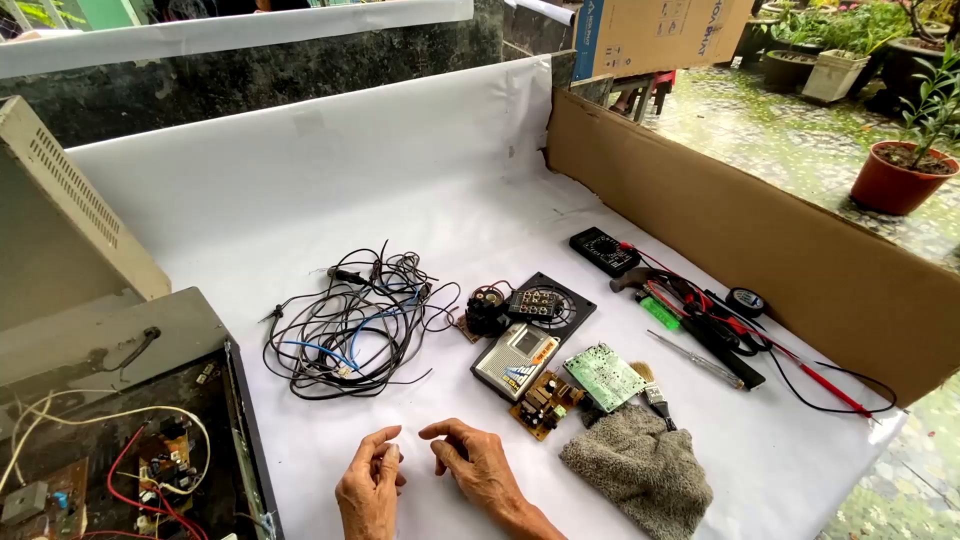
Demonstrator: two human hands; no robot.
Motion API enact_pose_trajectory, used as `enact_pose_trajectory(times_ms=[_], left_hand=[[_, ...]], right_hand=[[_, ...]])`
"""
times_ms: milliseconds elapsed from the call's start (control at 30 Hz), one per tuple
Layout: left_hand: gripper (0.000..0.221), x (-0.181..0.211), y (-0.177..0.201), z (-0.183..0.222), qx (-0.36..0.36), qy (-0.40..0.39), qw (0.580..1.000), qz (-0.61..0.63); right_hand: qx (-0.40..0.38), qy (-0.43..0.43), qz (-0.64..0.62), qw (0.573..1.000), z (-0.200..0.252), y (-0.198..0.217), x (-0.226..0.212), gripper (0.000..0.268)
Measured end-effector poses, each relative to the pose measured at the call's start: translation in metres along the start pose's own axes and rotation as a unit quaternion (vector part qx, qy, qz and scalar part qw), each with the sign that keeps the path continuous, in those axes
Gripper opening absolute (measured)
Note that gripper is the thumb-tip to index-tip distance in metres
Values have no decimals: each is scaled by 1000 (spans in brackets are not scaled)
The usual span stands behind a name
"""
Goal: Testing various electronic components like circuit boards and a cooling fan using a digital multimeter on a repair bench.
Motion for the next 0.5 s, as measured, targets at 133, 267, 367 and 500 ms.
enact_pose_trajectory(times_ms=[133,267,367,500], left_hand=[[31,6,3,4,-10,7,1000,6],[29,17,9,8,44,-94,995,9],[34,63,12,32,67,-279,958,6],[87,156,-10,126,-157,-474,858,-121]], right_hand=[[0,13,-7,1000,0,1,-1,27],[11,48,10,999,4,1,-10,27],[11,84,18,996,-1,0,-7,21],[9,108,26,994,5,2,-1,20]])
Point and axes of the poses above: each hand's wrist, its own z-axis away from the middle knuckle, its own y-axis out of the back of the hand, x = y × z, the point moved 7 cm from there along -z, towards the middle knuckle, and after that the axes turned 14 degrees about -z, right-handed, at the moved point
